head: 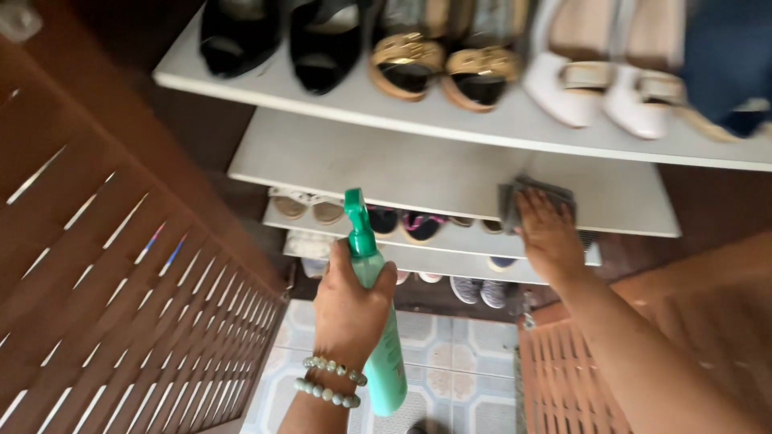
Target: Cleaning the shelves of a shoe cabinet and wiping individual shoes with a cloth and cleaning spray.
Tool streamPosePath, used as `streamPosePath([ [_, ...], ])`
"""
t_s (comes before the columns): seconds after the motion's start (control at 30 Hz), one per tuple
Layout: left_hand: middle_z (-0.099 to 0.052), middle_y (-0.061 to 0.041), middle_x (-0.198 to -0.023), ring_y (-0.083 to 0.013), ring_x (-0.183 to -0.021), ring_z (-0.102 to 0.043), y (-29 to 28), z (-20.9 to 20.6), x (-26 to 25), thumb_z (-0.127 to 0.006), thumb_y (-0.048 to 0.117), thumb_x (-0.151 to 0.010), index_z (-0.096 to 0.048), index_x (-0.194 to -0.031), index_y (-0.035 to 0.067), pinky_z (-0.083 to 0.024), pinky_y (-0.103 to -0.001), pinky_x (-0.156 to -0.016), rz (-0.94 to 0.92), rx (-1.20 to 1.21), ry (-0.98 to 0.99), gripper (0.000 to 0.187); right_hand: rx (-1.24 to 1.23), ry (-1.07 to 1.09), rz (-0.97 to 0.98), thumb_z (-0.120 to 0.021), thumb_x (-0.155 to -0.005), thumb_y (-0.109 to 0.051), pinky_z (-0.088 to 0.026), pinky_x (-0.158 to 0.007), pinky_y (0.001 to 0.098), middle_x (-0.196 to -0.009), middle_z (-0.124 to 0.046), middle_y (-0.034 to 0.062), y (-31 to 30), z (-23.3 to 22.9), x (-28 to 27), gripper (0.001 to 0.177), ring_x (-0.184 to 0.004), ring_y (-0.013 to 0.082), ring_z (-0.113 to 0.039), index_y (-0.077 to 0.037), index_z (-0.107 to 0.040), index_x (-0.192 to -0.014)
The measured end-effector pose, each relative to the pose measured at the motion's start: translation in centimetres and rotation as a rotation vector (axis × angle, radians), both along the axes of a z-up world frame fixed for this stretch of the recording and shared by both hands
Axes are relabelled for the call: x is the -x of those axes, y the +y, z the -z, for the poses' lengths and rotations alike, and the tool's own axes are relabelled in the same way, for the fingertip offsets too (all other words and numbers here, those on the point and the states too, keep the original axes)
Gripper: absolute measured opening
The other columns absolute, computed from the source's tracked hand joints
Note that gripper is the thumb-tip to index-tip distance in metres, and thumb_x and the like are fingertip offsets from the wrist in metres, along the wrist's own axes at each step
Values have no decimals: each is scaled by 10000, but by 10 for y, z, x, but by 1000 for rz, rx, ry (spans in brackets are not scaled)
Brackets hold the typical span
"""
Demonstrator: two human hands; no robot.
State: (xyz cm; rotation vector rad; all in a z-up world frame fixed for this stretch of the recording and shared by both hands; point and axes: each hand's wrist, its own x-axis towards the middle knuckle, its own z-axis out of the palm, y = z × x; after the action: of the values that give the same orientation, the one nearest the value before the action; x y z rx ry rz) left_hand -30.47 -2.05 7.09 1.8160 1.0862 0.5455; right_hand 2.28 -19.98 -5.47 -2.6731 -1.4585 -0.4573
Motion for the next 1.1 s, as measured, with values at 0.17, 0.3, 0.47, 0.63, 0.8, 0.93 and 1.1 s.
streamPosePath([
  [0.17, -704, -208, -1018, -423, -948, -689, -53, -28, -11, -770, 305, -784, -544, -1185, 74, -535, -515, -824, 84, -6, 22, 515, 27, -39, 149, -516, -942, -270, -361, -1120, 526, -1588, -442, 138, -101, 14, -66, 619, -1442, 324, -431, -97, -419, -1528],
  [0.3, -695, -216, -1042, -436, -966, -677, -89, -50, -1, -775, 298, -782, -529, -1212, 76, -533, -518, -829, 134, -33, -10, 543, 202, 392, 504, -476, -1107, -344, -493, -1071, 499, -1441, -614, 182, -135, -3, -74, 425, -1268, 389, -617, -66, -566, -1415],
  [0.47, -691, -231, -1038, -450, -958, -656, -135, -75, 32, -796, 266, -787, -549, -1153, 47, -528, -518, -809, 210, -63, -116, 494, -1387, 1970, 219, -580, -973, -470, -543, -933, 555, -1338, -650, 177, -196, -63, 45, 542, -1180, 352, -642, -70, -634, -1335],
  [0.63, -703, -206, -990, -412, -913, -676, -194, -125, 68, -787, 219, -770, -557, -1155, 46, -533, -488, -796, 310, -33, -173, 481, -1794, 2045, -211, -611, -913, -524, -470, -1019, 619, -1417, -607, 168, -252, -165, 200, 635, -1282, 391, -565, -97, -610, -1382],
  [0.8, -719, -174, -944, -371, -861, -702, -262, -158, 96, -773, 206, -778, -583, -1142, 45, -548, -458, -762, 456, 39, -201, 441, -1932, 2221, -295, -652, -871, -583, -457, -1038, 626, -1411, -622, 195, -293, -239, 303, 719, -1285, 418, -565, -60, -612, -1362],
  [0.93, -738, -165, -892, -354, -812, -714, -309, -164, 103, -754, 248, -826, -601, -1140, 40, -557, -442, -747, 580, 120, -250, 407, -1852, 2176, 10, -669, -896, -443, -516, -999, 547, -1306, -682, 169, -337, -214, 329, 585, -1169, 361, -655, -69, -616, -1343],
  [1.1, -718, -195, -903, -374, -835, -699, -351, -161, 106, -733, 294, -878, -606, -1147, 28, -546, -450, -754, 702, 78, -221, 399, -1801, 2143, 358, -662, -878, -360, -561, -965, 490, -1221, -727, 171, -367, -230, 352, 514, -1083, 332, -712, -60, -635, -1294],
])
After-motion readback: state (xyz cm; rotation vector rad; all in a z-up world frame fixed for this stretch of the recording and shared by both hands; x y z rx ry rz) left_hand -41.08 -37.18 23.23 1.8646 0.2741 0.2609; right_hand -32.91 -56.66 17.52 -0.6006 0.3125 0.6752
